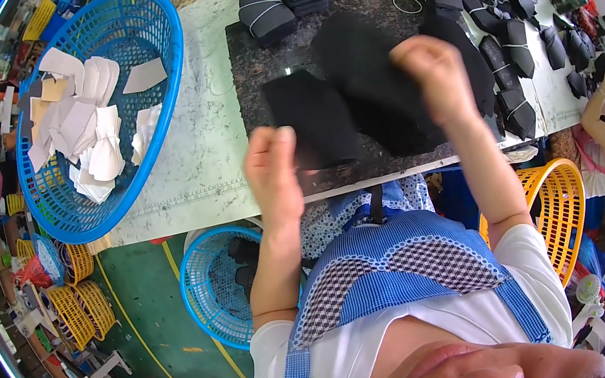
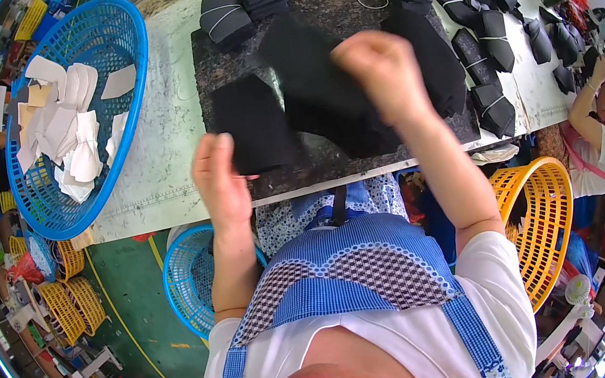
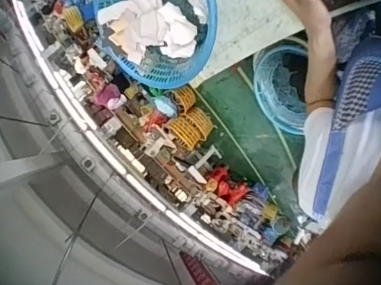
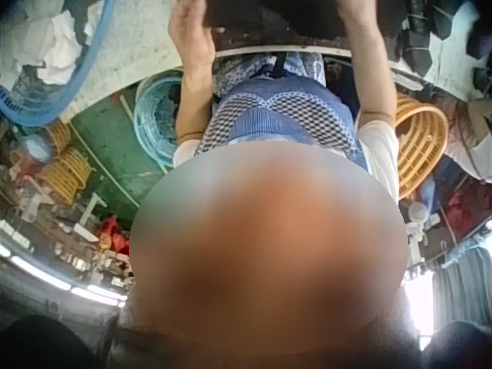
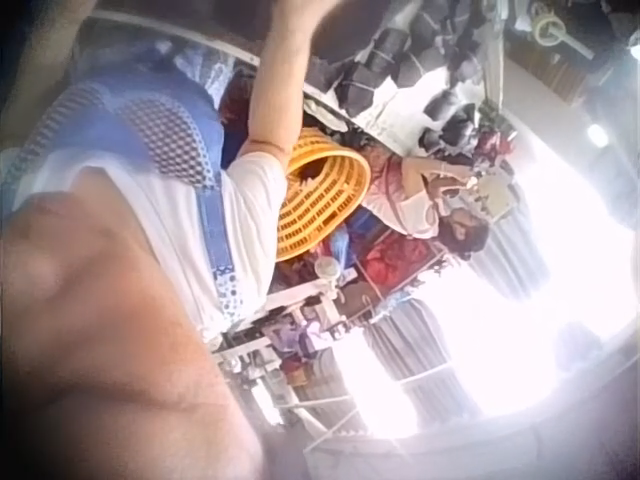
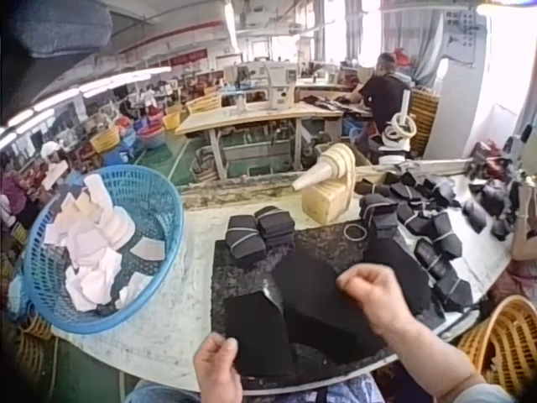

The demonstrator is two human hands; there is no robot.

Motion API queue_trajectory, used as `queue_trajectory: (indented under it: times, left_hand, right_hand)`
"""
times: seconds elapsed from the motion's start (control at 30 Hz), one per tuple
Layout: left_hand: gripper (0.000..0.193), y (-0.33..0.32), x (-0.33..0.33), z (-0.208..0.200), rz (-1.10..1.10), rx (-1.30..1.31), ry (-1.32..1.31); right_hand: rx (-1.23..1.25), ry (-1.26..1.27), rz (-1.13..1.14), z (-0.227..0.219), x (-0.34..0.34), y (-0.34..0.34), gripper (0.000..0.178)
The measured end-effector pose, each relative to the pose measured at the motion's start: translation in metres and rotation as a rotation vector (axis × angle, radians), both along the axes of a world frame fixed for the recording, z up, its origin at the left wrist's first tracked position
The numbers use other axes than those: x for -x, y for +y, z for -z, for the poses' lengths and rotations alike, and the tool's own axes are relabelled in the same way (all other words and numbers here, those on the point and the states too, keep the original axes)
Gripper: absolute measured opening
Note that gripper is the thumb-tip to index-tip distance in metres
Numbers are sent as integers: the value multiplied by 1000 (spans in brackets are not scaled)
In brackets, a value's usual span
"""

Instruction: Inspect and sort black shoe upper components by removing them from bundles and restacking them.

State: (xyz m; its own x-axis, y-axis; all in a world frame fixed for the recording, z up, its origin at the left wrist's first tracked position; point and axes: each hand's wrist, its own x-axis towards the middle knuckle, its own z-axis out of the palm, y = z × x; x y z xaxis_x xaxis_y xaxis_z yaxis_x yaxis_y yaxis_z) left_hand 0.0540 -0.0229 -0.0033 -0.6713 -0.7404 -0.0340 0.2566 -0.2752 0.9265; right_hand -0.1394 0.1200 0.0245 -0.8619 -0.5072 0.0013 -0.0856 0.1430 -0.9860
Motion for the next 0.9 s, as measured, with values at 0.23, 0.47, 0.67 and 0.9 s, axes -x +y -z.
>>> queue_trajectory:
  times: [0.23, 0.47, 0.67, 0.9]
  left_hand:
    - [17, 5, 7, 1, 11, 153, -113]
    - [15, 13, 12, -5, 120, 156, -34]
    - [16, 14, 11, -3, 211, 150, -34]
    - [16, 12, 11, -2, 239, 119, -14]
  right_hand:
    - [19, 577, -160, -17, -27, -16, 7]
    - [77, 11, -535, -11, -49, -23, 10]
    - [-116, 140, -546, -19, -46, -18, 10]
    - [53, -223, -510, 0, -45, -16, 6]
